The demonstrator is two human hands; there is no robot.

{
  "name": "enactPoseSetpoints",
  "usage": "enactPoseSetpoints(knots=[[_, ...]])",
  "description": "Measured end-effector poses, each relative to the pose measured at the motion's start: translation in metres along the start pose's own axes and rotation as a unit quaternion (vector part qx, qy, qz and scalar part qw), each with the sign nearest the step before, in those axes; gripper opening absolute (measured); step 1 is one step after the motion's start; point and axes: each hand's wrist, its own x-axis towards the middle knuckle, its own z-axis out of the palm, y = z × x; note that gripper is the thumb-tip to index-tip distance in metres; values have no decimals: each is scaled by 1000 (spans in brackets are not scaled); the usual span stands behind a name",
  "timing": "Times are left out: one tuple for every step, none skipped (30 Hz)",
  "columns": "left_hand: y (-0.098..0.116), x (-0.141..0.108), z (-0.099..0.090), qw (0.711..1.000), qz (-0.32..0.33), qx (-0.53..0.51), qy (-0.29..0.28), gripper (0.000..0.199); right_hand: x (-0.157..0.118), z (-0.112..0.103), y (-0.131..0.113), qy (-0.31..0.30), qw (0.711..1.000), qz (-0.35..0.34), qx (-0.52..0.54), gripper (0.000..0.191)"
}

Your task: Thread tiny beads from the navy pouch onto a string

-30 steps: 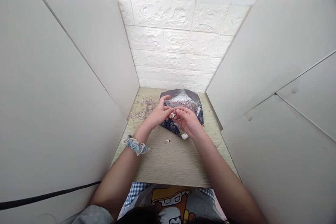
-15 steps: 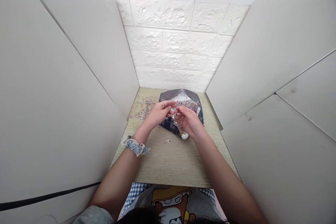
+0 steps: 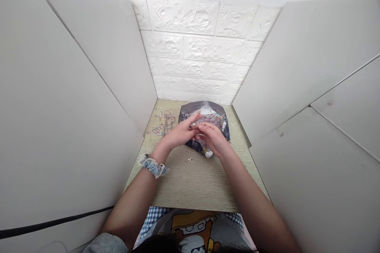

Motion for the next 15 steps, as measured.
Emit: enactPoseSetpoints(knots=[[0,-1,0,1000,1,5,-5,70,0,0,0,-1,1000,-4,0,12],[1,-1,0,1000,1,12,-7,69,-1,-1,-1,6,1000,-8,5,11],[2,-1,-1,1000,2,19,-6,67,-1,-1,-1,19,1000,-11,12,10],[3,-2,-1,1000,2,24,-5,65,-1,-2,-3,31,999,-12,20,9],[3,-2,-1,1000,0,30,-4,64,-2,-3,-4,43,999,-14,29,8],[4,-2,-1,999,-3,34,-2,64,-2,-3,-5,54,998,-16,37,8],[4,-2,-2,999,-5,37,1,65,-2,-4,-6,61,997,-18,44,8],[3,-2,-2,999,-8,37,4,67,-3,-5,-8,67,996,-21,51,8],[3,-1,-2,999,-11,38,11,69,-3,-6,-9,73,995,-26,62,8],[2,-1,-3,999,-16,39,19,71,-3,-8,-10,80,993,-31,76,8],[2,0,-3,998,-21,41,31,73,-3,-9,-11,87,991,-37,92,7],[2,0,-3,998,-24,46,42,74,-2,-10,-12,92,989,-42,109,6],[2,1,-3,997,-25,52,52,73,-2,-12,-13,97,986,-47,126,6],[3,1,-3,996,-25,57,62,71,-2,-13,-13,101,983,-52,143,6],[5,1,-2,995,-24,62,69,67,-1,-14,-14,104,981,-55,157,5]])
